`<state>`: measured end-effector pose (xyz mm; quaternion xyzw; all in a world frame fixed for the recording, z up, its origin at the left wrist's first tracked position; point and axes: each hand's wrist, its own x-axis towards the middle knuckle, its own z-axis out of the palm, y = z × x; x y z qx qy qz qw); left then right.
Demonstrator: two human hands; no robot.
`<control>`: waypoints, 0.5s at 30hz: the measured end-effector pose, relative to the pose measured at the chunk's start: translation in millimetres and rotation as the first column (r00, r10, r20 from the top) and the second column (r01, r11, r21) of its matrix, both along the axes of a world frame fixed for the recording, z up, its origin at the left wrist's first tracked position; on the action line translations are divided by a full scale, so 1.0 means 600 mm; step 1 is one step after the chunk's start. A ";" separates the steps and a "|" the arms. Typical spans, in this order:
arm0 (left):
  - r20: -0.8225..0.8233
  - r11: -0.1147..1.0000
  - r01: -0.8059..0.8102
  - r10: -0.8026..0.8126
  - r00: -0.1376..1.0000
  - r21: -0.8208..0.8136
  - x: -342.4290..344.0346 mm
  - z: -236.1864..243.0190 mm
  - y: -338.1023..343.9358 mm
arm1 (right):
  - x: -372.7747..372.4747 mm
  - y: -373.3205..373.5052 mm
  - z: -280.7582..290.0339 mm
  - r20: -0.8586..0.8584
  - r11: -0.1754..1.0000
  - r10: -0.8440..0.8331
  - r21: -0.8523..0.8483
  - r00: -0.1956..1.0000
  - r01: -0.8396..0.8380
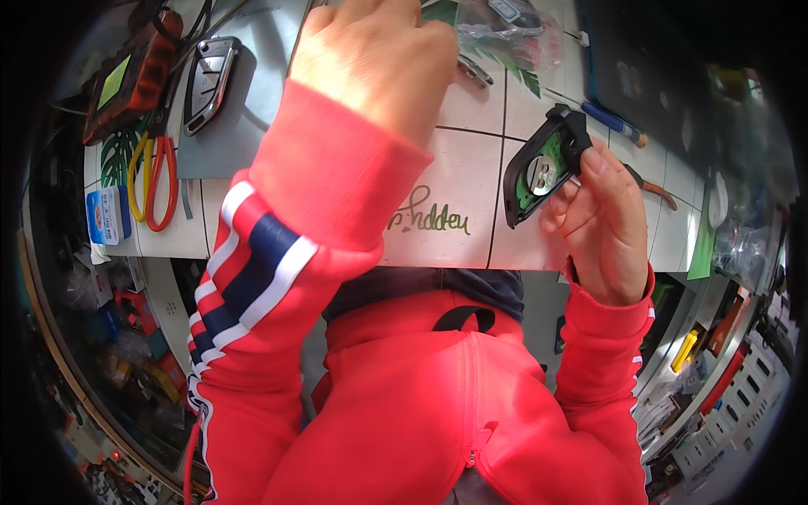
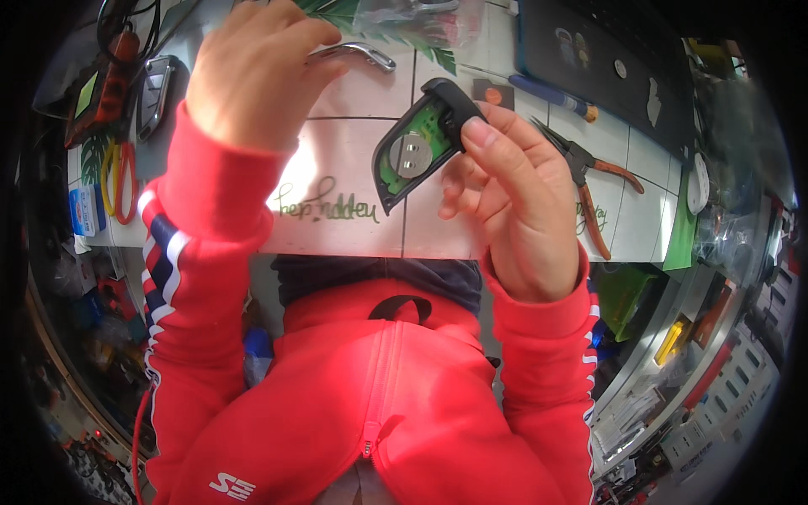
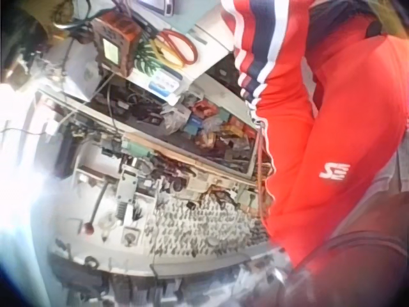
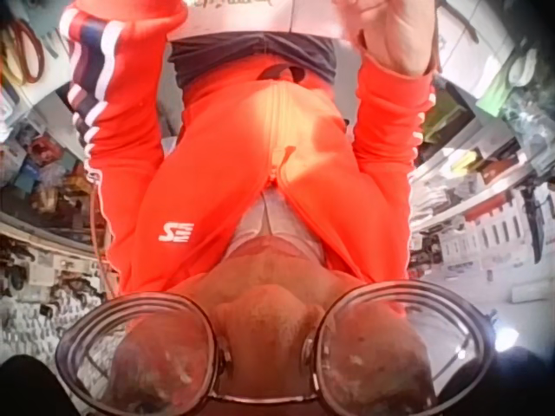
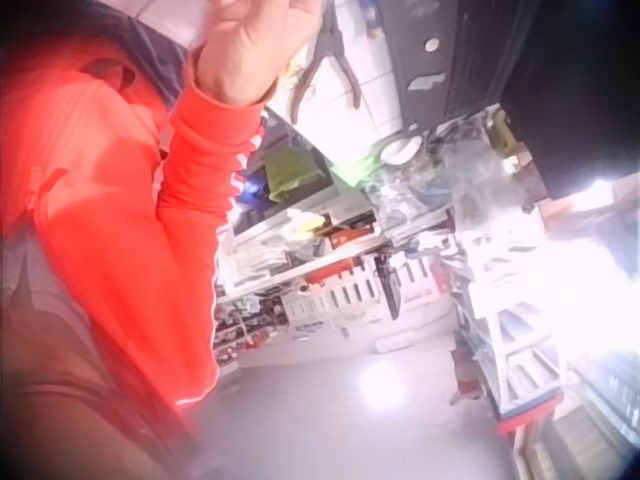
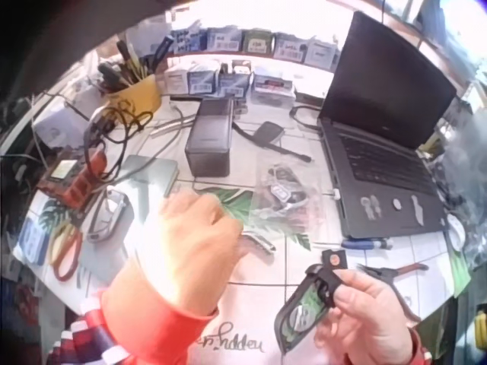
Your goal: The person disassembles a car key fob, removes the battery, and uses pliers and a screwdriver to manipulate internal components. They reassemble the fob and test the buttons.
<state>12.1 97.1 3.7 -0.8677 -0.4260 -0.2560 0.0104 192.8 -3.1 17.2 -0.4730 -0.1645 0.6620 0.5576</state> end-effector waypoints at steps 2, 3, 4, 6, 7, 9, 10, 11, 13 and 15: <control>-0.172 0.997 0.061 -0.053 0.984 0.045 0.011 0.005 0.007 | 0.003 -0.005 0.002 -0.006 1.000 -0.002 -0.006 1.000 0.002; -0.251 0.996 0.075 -0.063 0.966 0.040 0.012 0.008 0.008 | 0.004 -0.009 0.003 -0.009 1.000 -0.002 -0.008 1.000 0.002; -0.248 0.996 0.083 -0.069 0.966 0.045 0.017 0.008 0.010 | 0.007 -0.011 0.003 -0.011 1.000 -0.002 -0.014 1.000 0.002; -0.241 0.993 0.099 -0.083 0.967 0.057 0.023 0.006 0.019 | 0.011 -0.013 0.004 -0.021 1.000 0.003 -0.012 1.000 -0.004; -0.135 0.993 0.120 -0.122 0.983 -0.016 0.024 0.006 0.024 | 0.013 -0.014 0.004 -0.020 1.000 -0.001 -0.027 1.000 0.000; 0.081 0.971 0.181 -0.171 0.982 -0.153 0.021 0.009 0.032 | 0.016 -0.015 0.005 -0.032 1.000 0.010 -0.028 0.999 -0.011; 0.348 0.895 0.251 -0.117 0.930 -0.369 0.017 0.011 0.033 | 0.016 -0.014 0.005 -0.049 0.999 0.002 -0.033 0.999 -0.003; 0.567 0.764 0.360 0.009 0.824 -0.535 0.011 0.015 0.031 | 0.016 -0.014 0.006 -0.069 0.999 -0.001 -0.036 0.998 -0.002; 0.829 0.429 0.710 0.295 0.475 -0.559 -0.005 0.025 0.027 | 0.014 -0.011 0.007 -0.098 0.999 0.001 -0.033 0.995 -0.004; 0.837 0.388 0.754 0.377 0.396 -0.531 -0.009 0.025 0.023 | 0.010 -0.009 0.008 -0.119 0.999 0.008 -0.036 0.993 -0.012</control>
